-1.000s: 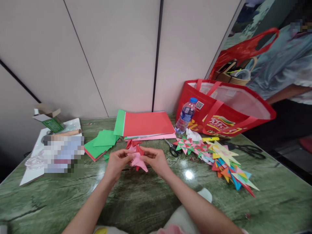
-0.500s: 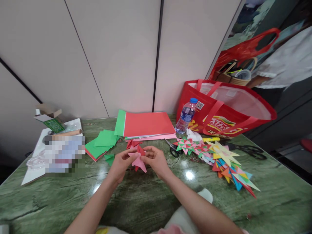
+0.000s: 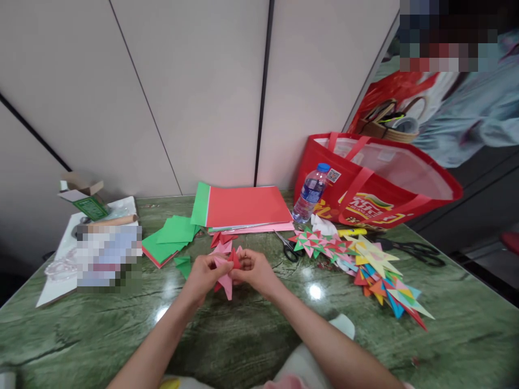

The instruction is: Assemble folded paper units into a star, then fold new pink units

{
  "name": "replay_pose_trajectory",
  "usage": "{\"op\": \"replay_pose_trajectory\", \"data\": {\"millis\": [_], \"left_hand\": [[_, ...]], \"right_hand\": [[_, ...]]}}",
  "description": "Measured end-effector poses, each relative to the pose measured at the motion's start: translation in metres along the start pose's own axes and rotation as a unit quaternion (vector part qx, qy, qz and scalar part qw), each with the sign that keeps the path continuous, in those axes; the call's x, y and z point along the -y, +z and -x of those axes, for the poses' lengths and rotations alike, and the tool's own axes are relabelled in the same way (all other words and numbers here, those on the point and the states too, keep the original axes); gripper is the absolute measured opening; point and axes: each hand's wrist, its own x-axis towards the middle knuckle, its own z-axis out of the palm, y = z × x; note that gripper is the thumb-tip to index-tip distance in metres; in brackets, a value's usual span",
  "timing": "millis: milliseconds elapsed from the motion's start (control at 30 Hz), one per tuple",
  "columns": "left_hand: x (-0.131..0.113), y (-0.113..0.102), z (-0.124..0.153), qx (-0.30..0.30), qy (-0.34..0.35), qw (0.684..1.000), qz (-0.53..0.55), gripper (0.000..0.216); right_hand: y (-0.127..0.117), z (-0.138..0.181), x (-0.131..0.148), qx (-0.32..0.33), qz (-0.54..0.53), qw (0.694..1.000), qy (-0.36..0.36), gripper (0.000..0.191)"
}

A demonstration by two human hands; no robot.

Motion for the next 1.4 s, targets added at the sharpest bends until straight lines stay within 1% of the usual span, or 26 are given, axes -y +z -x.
{"op": "replay_pose_trajectory", "data": {"millis": [100, 200, 267, 400, 467, 600, 667, 700, 733, 800, 867, 933, 1000, 1067, 1133, 1200, 1233, 1300, 1400], "left_hand": [[0.002, 0.003, -0.001, -0.021, -0.026, 0.999, 0.007, 0.024], [0.004, 0.005, -0.002, -0.032, -0.011, 0.999, 0.005, 0.023], [0.005, 0.003, -0.002, -0.031, 0.007, 0.999, -0.021, 0.025], [0.005, -0.003, -0.003, -0.009, 0.033, 0.994, -0.105, 0.026], [0.004, -0.005, -0.003, -0.006, 0.041, 0.990, -0.137, 0.027], [0.003, -0.005, -0.003, 0.018, 0.055, 0.982, -0.182, 0.031], [0.004, -0.007, -0.005, 0.021, 0.072, 0.973, -0.218, 0.033], [0.004, -0.010, -0.007, 0.010, 0.083, 0.967, -0.241, 0.033], [0.005, -0.014, -0.008, -0.006, 0.094, 0.958, -0.272, 0.032], [0.007, -0.026, -0.013, -0.072, 0.115, 0.930, -0.341, 0.029], [0.009, -0.041, -0.016, -0.118, 0.109, 0.880, -0.447, 0.027], [0.008, -0.054, -0.017, -0.131, 0.080, 0.826, -0.542, 0.032], [0.005, -0.061, -0.016, -0.126, 0.054, 0.772, -0.621, 0.038], [0.001, -0.062, -0.013, -0.125, 0.020, 0.722, -0.680, 0.038], [-0.003, -0.060, -0.010, -0.128, -0.017, 0.684, -0.718, 0.036], [-0.004, -0.058, -0.008, -0.123, -0.044, 0.664, -0.736, 0.036], [-0.003, -0.057, -0.008, -0.117, -0.053, 0.660, -0.740, 0.036], [-0.001, -0.057, -0.009, -0.098, -0.067, 0.670, -0.733, 0.035], [0.006, -0.057, -0.013, -0.071, -0.077, 0.699, -0.707, 0.030]], "right_hand": [[-0.001, 0.000, 0.002, -0.035, -0.019, 0.999, -0.008, 0.033], [-0.003, -0.001, 0.003, -0.065, -0.033, 0.997, -0.013, 0.034], [-0.004, -0.002, 0.002, -0.055, -0.032, 0.998, -0.005, 0.033], [-0.005, -0.001, 0.001, -0.014, -0.027, 0.999, 0.018, 0.035], [-0.005, 0.000, 0.001, -0.008, -0.028, 0.999, 0.025, 0.035], [-0.006, -0.002, 0.002, -0.014, -0.024, 0.999, 0.033, 0.033], [-0.008, -0.004, 0.003, -0.037, -0.027, 0.999, 0.021, 0.032], [-0.010, -0.005, 0.003, -0.055, -0.031, 0.998, 0.011, 0.033], [-0.011, -0.007, 0.003, -0.076, -0.036, 0.996, -0.001, 0.033], [-0.014, -0.009, 0.003, -0.118, -0.047, 0.992, -0.024, 0.034], [-0.017, -0.012, 0.003, -0.151, -0.059, 0.986, -0.042, 0.034], [-0.019, -0.013, 0.004, -0.172, -0.071, 0.981, -0.056, 0.033], [-0.020, -0.014, 0.004, -0.185, -0.080, 0.977, -0.068, 0.032], [-0.021, -0.014, 0.004, -0.199, -0.083, 0.974, -0.076, 0.032], [-0.021, -0.015, 0.005, -0.212, -0.082, 0.970, -0.083, 0.032], [-0.021, -0.015, 0.005, -0.222, -0.083, 0.968, -0.086, 0.032], [-0.021, -0.015, 0.005, -0.224, -0.085, 0.967, -0.086, 0.032], [-0.021, -0.015, 0.005, -0.224, -0.089, 0.967, -0.085, 0.032], [-0.021, -0.015, 0.004, -0.220, -0.096, 0.967, -0.080, 0.032]]}}
